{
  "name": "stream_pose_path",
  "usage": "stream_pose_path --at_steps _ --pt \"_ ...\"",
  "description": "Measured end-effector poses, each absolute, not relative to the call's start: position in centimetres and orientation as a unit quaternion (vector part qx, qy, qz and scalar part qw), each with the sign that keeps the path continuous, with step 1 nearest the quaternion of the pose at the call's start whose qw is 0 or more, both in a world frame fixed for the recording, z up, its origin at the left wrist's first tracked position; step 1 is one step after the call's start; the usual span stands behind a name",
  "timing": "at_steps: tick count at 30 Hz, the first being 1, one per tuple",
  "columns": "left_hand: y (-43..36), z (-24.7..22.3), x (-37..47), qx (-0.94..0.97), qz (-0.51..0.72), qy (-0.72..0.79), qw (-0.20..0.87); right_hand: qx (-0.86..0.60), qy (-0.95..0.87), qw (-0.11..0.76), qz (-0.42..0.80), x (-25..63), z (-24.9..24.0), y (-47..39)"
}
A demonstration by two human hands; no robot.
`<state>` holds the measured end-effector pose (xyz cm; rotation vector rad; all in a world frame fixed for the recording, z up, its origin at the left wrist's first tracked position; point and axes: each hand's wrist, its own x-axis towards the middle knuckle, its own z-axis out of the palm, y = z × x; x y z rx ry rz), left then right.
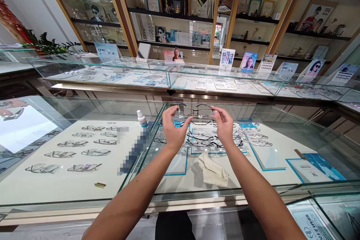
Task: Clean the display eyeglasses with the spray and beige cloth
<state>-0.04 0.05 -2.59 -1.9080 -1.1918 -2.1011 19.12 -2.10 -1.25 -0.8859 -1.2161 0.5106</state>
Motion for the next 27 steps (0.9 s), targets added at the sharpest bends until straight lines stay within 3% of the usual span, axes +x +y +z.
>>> stream_pose_path --at_steps 16,27 --pt "0.3 -3.0 -0.1 -0.639 -0.665 -0.387 -0.004 -0.361 -0.501 0.696 0.366 19.8 -1.9 -0.9" --pt "0.7 -3.5 0.0 -0.638 -0.659 -0.386 -0.097 -0.393 -0.502 0.681 0.361 19.9 -2.8 0.0"
